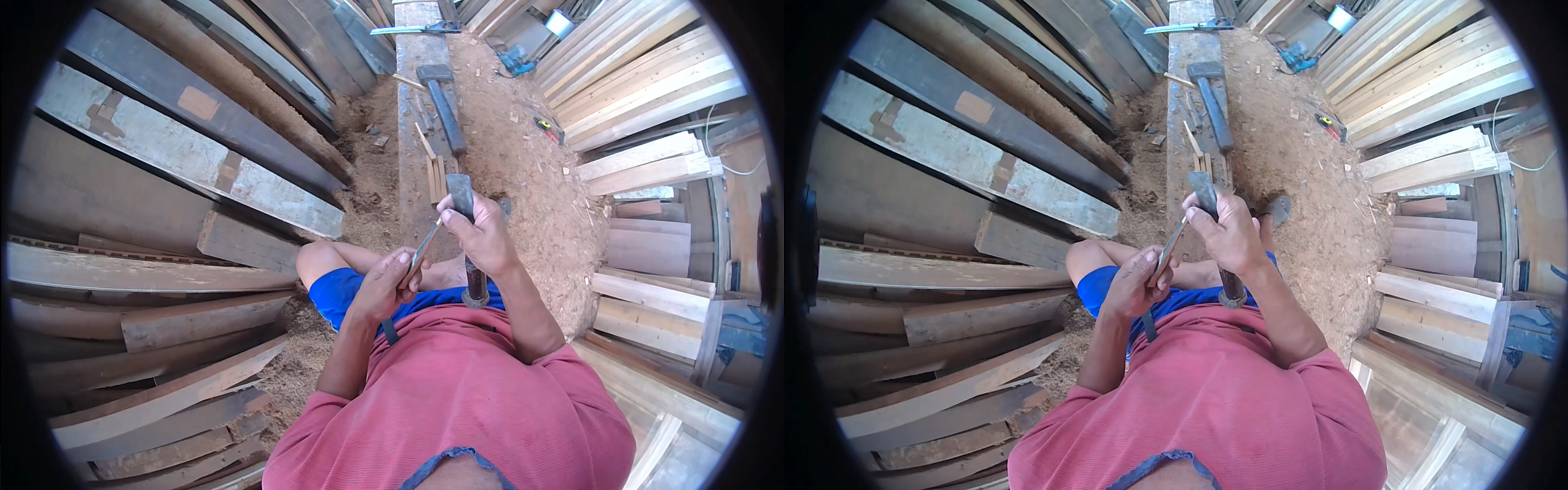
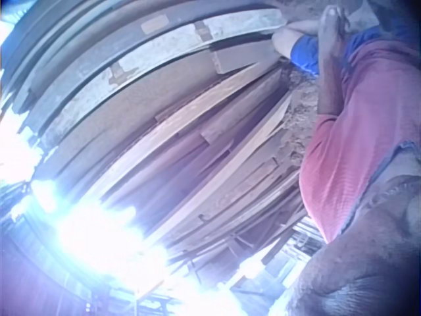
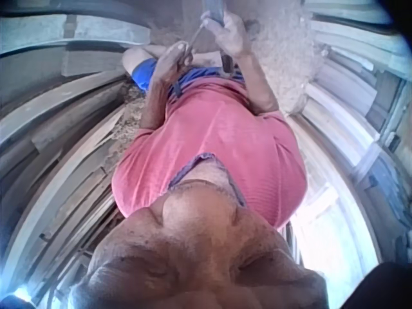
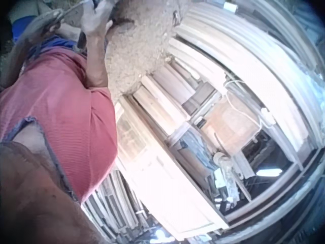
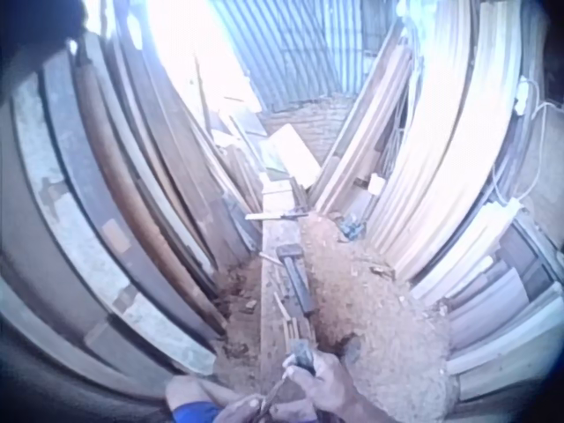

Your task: The person shapes a small piece of wood into a peg by hand using a chisel and a large axe-like tool as a mallet, striking the chisel to shave off thin layers of wood while resting the peg against a large wooden beam.

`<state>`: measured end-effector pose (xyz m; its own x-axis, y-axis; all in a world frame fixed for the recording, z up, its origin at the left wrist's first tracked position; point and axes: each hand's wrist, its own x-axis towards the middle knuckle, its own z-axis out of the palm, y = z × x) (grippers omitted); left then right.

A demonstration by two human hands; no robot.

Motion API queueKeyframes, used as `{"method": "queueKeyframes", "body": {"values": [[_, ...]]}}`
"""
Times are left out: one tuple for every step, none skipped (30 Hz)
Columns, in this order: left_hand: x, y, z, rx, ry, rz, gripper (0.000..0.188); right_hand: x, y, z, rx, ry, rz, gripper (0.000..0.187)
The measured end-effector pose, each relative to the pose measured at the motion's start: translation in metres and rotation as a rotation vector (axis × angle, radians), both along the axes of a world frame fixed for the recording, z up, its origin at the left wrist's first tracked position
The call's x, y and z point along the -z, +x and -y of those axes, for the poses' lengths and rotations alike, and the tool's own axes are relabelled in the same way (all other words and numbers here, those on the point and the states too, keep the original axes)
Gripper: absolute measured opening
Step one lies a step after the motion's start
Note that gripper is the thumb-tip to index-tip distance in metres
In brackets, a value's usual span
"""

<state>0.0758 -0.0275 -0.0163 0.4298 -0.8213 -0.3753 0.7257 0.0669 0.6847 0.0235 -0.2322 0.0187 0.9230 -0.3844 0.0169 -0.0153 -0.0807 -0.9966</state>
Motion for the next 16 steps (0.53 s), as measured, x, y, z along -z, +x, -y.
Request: {"method": "queueKeyframes", "body": {"values": [[0.002, 0.002, 0.001, 0.040, -0.009, -0.030, 0.039, -0.001, 0.001, 0.001, 0.000, -0.002, 0.002, 0.007], [0.004, 0.002, 0.001, 0.040, -0.011, -0.028, 0.039, -0.002, 0.001, 0.002, -0.027, 0.010, -0.022, 0.011], [0.006, 0.001, 0.001, 0.013, -0.028, -0.037, 0.039, -0.003, 0.002, 0.003, -0.053, 0.022, -0.047, 0.015], [0.006, 0.001, 0.002, -0.015, -0.045, -0.045, 0.039, -0.006, 0.003, 0.002, -0.056, 0.020, -0.043, 0.015], [0.006, 0.002, 0.004, -0.018, -0.047, -0.041, 0.039, -0.009, 0.003, -0.001, -0.018, 0.184, -0.115, 0.018], [0.006, 0.001, 0.008, -0.079, -0.018, -0.067, 0.039, -0.011, 0.002, -0.004, 0.021, 0.347, -0.188, 0.021], [0.005, 0.001, 0.010, -0.141, 0.010, -0.091, 0.039, -0.007, 0.000, -0.008, 0.016, 0.344, -0.182, 0.021], [0.004, 0.003, 0.014, -0.142, 0.008, -0.088, 0.039, 0.005, -0.004, -0.013, 0.064, 0.412, -0.167, 0.024], [0.004, 0.007, 0.019, -0.195, 0.020, -0.127, 0.040, 0.017, -0.008, -0.018, 0.112, 0.481, -0.152, 0.027], [0.005, 0.010, 0.020, -0.253, 0.036, -0.169, 0.041, 0.027, -0.013, -0.023, 0.105, 0.481, -0.153, 0.027], [0.008, 0.013, 0.020, -0.256, 0.035, -0.169, 0.041, 0.036, -0.020, -0.027, 0.046, 0.509, -0.198, 0.027], [0.014, 0.016, 0.019, -0.261, 0.003, -0.192, 0.042, 0.043, -0.024, -0.029, -0.013, 0.536, -0.242, 0.027], [0.015, 0.018, 0.019, -0.264, -0.029, -0.216, 0.043, 0.045, -0.024, -0.031, -0.015, 0.588, -0.279, 0.027], [0.016, 0.019, 0.018, -0.263, -0.030, -0.217, 0.043, 0.046, -0.023, -0.030, -0.015, 0.587, -0.279, 0.027], [0.017, 0.019, 0.017, -0.246, -0.043, -0.221, 0.042, 0.047, -0.020, -0.026, -0.003, 0.600, -0.281, 0.029], [0.017, 0.020, 0.016, -0.231, -0.054, -0.224, 0.042, 0.048, -0.014, -0.021, 0.006, 0.614, -0.282, 0.030]]}}
